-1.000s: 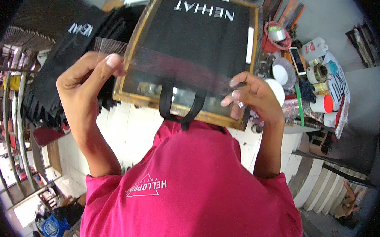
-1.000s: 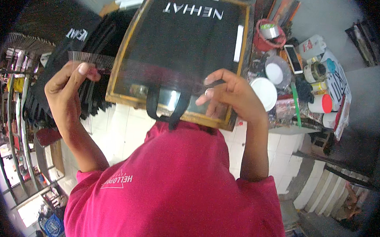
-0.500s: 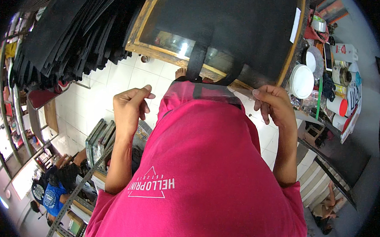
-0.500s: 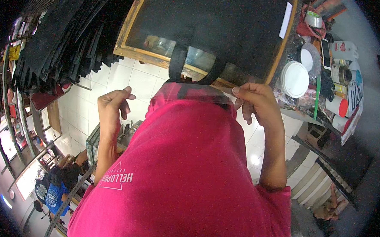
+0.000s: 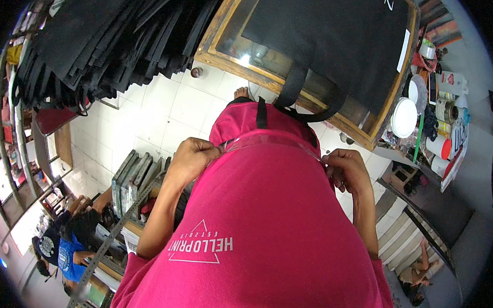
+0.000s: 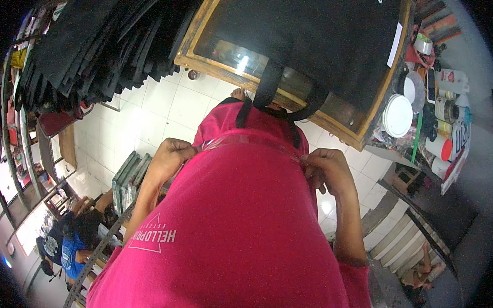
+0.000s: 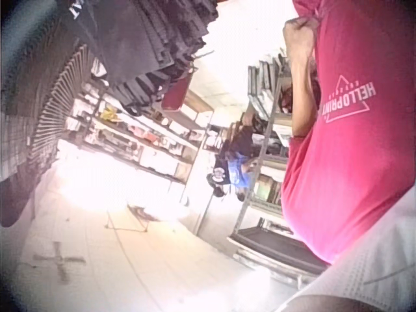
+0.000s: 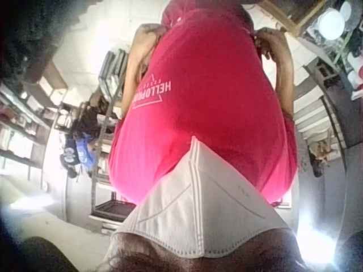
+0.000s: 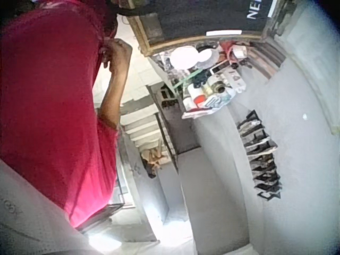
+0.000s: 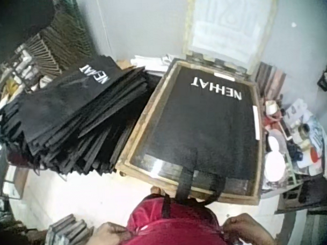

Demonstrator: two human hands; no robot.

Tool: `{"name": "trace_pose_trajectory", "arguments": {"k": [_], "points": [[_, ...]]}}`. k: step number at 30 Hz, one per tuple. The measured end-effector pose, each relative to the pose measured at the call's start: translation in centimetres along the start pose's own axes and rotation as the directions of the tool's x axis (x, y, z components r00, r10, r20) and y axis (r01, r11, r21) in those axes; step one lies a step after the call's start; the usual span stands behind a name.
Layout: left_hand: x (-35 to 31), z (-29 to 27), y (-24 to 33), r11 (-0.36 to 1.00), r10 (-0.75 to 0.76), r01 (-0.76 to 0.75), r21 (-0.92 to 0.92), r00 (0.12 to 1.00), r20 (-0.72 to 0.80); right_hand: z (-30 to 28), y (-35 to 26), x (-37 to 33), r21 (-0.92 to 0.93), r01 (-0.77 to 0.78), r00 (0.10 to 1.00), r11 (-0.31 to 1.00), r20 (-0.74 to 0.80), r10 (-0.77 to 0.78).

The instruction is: The person aligns a transparent stencil over a black tote bag on a screen printing frame, applies yellow ink from a container using a small green spatula, and spreads the ink across the stencil.

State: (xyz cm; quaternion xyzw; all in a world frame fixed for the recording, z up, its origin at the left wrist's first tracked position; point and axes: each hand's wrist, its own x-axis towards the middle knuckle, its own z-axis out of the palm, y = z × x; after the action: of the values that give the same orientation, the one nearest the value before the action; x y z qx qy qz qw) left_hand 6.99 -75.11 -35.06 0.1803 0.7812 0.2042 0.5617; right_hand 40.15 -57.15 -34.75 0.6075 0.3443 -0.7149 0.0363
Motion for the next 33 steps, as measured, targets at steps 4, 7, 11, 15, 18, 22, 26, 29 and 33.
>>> {"name": "trace_pose_trajectory", "arguments": {"k": [4, 7, 11, 15, 18, 22, 26, 29, 33], "points": [[1.9, -1.9, -0.6, 0.991, 0.128, -0.129, -0.024, 0.991, -0.032, 0.6, -0.2, 0.2, -0.013, 0.049, 0.999, 0.999, -0.014, -0.050], [3.2, -3.4, 1.4, 0.961, 0.276, -0.274, 0.036, 0.946, -0.172, 0.9, -2.9, -0.1, -0.029, 0.179, 0.978, 0.984, -0.103, -0.181], [3.9, -5.4, 7.0, 0.860, 0.492, -0.506, 0.069, 0.785, -0.376, 1.5, -7.7, 0.4, 0.037, 0.405, 0.907, 0.914, -0.141, -0.396], [5.1, -7.1, 6.8, 0.901, 0.433, -0.422, 0.103, 0.860, -0.268, 2.3, -8.9, 1.0, 0.039, 0.429, 0.898, 0.902, -0.128, -0.421], [7.2, -6.4, 0.8, 0.937, 0.332, -0.320, 0.140, 0.940, -0.078, 2.8, -4.6, 2.4, -0.078, 0.188, 0.974, 0.979, -0.115, -0.196], [3.2, -3.8, -2.4, 0.995, 0.094, -0.094, 0.033, 0.995, -0.011, 3.9, -0.2, 1.0, 0.007, -0.010, 0.998, 1.000, -0.055, 0.010], [2.9, -5.1, -0.8, 0.975, -0.011, 0.006, 0.223, 1.000, 0.020, 4.9, 0.8, 1.1, 0.046, 0.035, 0.995, 0.998, -0.094, -0.031], [3.1, -6.8, -0.7, 0.863, 0.082, -0.077, 0.500, 0.997, 0.012, 4.6, 0.8, 0.6, 0.051, 0.021, 0.995, 0.998, -0.094, -0.016], [3.2, -7.5, 4.2, 0.745, 0.421, -0.419, 0.519, 0.899, 0.122, 5.0, 0.2, 0.0, 0.023, 0.023, 0.994, 0.999, -0.105, -0.020]]}}
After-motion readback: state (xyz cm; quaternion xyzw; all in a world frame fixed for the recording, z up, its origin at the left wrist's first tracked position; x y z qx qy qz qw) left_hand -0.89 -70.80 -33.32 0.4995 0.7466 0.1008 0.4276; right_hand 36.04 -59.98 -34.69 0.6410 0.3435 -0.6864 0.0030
